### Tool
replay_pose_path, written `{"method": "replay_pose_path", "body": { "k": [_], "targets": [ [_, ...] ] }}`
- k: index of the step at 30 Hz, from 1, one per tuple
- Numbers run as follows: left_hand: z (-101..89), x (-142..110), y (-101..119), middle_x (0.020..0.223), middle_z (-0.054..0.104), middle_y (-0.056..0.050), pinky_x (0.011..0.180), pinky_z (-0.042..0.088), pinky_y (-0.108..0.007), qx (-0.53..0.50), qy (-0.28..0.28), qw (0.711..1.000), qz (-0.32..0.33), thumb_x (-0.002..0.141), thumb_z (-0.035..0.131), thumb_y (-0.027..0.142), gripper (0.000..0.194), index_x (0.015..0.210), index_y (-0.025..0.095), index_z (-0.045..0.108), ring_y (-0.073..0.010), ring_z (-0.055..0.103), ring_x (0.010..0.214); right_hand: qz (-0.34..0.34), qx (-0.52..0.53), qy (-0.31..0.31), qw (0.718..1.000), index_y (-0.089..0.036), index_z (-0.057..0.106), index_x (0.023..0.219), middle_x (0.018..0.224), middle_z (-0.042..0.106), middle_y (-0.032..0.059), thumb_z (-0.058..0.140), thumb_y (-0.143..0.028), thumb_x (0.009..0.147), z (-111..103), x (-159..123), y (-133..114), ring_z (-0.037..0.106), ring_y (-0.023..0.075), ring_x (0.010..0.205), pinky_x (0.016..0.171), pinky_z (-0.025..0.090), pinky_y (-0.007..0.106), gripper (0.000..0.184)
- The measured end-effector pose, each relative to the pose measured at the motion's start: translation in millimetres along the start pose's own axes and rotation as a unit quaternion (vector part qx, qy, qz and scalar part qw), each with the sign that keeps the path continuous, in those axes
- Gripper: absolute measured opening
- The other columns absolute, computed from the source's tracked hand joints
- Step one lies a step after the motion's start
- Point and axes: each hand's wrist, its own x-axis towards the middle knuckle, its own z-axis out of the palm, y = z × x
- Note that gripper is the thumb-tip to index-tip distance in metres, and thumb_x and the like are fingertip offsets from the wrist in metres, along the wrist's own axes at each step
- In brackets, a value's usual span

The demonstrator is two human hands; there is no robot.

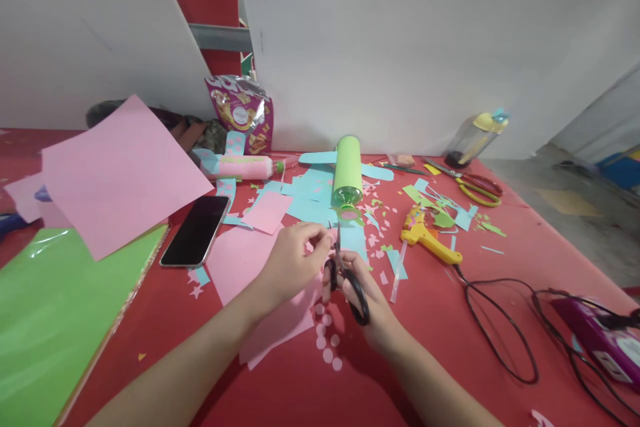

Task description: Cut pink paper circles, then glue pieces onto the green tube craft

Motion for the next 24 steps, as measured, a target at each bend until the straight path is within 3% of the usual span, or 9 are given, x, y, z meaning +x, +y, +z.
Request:
{"method": "replay_pose_path", "body": {
  "k": [17, 24],
  "targets": [
    [4.5, -1.4, 0.0, 0.055, 0.051, 0.003, 0.056, 0.036, -0.021, -0.036, 0.015, 0.999, -0.017, 0.078, 0.041, 0.021, 0.023, 0.056, 0.017, 0.045, -0.01, 0.047, 0.056, 0.006, 0.012, -0.009, 1.0, -0.026, 0.045, 0.097, 0.079, 0.044, -0.0036, 0.056, -0.048, 0.077, 1.3, 0.7, 2.1, 0.049, 0.0076, 0.054, 0.057, 0.04, 0.026, 0.032],
    [4.5, -1.4, -2.3, 0.057, 0.053, 0.002, 0.057, 0.037, -0.02, -0.043, 0.009, 0.999, -0.009, 0.078, 0.042, 0.019, 0.023, 0.056, 0.017, 0.046, -0.01, 0.048, 0.057, -0.002, 0.048, -0.024, 0.999, -0.025, 0.047, 0.1, 0.089, 0.046, 0.0, 0.057, -0.046, 0.077, -4.8, 1.6, 8.5, 0.051, 0.0114, 0.071, 0.067, 0.042, 0.028, 0.033]
  ]
}}
